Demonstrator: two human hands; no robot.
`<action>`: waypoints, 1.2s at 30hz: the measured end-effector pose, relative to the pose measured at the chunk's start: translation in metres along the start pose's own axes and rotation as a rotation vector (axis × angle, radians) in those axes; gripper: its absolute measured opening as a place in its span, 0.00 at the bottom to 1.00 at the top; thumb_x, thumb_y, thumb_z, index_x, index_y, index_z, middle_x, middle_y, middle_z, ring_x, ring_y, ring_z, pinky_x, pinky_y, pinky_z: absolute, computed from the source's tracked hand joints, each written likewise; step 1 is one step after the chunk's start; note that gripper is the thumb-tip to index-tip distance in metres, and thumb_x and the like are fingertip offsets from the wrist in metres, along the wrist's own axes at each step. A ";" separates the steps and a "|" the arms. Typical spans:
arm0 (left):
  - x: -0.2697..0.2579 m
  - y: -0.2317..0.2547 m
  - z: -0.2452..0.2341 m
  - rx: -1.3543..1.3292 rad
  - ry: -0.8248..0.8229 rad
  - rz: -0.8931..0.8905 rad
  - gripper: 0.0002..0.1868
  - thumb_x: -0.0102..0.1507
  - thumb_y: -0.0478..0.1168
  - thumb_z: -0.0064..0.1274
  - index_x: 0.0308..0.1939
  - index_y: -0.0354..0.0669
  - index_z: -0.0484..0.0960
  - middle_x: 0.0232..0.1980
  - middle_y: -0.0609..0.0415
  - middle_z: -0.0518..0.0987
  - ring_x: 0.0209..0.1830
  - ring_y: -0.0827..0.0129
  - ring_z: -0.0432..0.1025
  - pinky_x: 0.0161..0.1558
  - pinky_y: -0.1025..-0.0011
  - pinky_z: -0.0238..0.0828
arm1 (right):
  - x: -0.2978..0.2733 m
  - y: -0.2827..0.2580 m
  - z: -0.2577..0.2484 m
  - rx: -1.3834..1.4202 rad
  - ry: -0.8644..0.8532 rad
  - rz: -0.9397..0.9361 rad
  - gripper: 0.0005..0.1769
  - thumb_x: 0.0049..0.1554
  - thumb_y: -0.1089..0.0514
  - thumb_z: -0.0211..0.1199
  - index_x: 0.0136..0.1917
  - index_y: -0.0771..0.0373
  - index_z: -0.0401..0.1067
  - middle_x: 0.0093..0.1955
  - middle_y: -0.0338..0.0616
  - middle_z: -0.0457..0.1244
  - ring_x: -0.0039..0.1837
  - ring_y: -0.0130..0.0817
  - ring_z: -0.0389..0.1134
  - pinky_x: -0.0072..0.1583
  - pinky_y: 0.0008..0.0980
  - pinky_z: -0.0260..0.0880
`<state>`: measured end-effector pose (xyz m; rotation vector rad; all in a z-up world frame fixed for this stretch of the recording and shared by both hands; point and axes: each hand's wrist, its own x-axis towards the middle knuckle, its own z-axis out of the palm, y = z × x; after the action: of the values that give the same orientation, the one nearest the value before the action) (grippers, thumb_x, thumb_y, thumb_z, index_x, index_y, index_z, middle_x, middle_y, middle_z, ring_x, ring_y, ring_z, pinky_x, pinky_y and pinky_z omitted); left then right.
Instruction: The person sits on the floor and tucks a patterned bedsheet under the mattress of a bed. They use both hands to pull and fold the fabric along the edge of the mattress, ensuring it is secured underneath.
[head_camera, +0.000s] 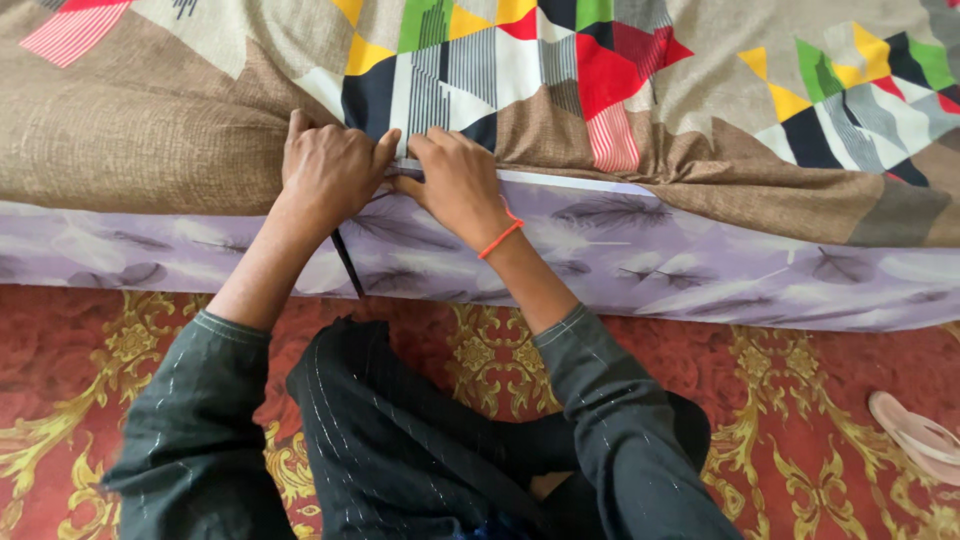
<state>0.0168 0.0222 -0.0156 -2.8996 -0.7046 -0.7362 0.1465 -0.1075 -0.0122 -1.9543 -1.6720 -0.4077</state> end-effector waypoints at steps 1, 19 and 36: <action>-0.003 0.002 -0.001 -0.002 -0.022 0.001 0.35 0.75 0.58 0.39 0.20 0.41 0.82 0.24 0.40 0.80 0.25 0.48 0.76 0.55 0.53 0.66 | -0.001 0.000 0.001 -0.013 0.012 0.002 0.22 0.46 0.44 0.76 0.42 0.61 0.74 0.41 0.48 0.67 0.48 0.49 0.71 0.49 0.47 0.70; 0.004 0.045 0.006 -0.431 0.243 -0.059 0.21 0.76 0.48 0.46 0.33 0.38 0.79 0.36 0.45 0.79 0.39 0.48 0.74 0.41 0.52 0.67 | -0.017 0.006 0.004 0.117 0.206 0.033 0.17 0.50 0.52 0.73 0.48 0.61 0.73 0.44 0.44 0.69 0.48 0.46 0.72 0.49 0.44 0.71; -0.001 0.069 0.021 -0.201 0.405 -0.054 0.21 0.75 0.48 0.50 0.30 0.42 0.79 0.33 0.51 0.77 0.37 0.54 0.71 0.43 0.56 0.61 | -0.084 0.092 -0.083 -0.109 0.144 0.044 0.29 0.52 0.33 0.74 0.42 0.61 0.73 0.40 0.41 0.64 0.45 0.41 0.68 0.46 0.41 0.68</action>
<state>0.0562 -0.0366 -0.0320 -2.7632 -0.6939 -1.4207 0.2298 -0.2324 -0.0089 -1.9852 -1.5421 -0.6187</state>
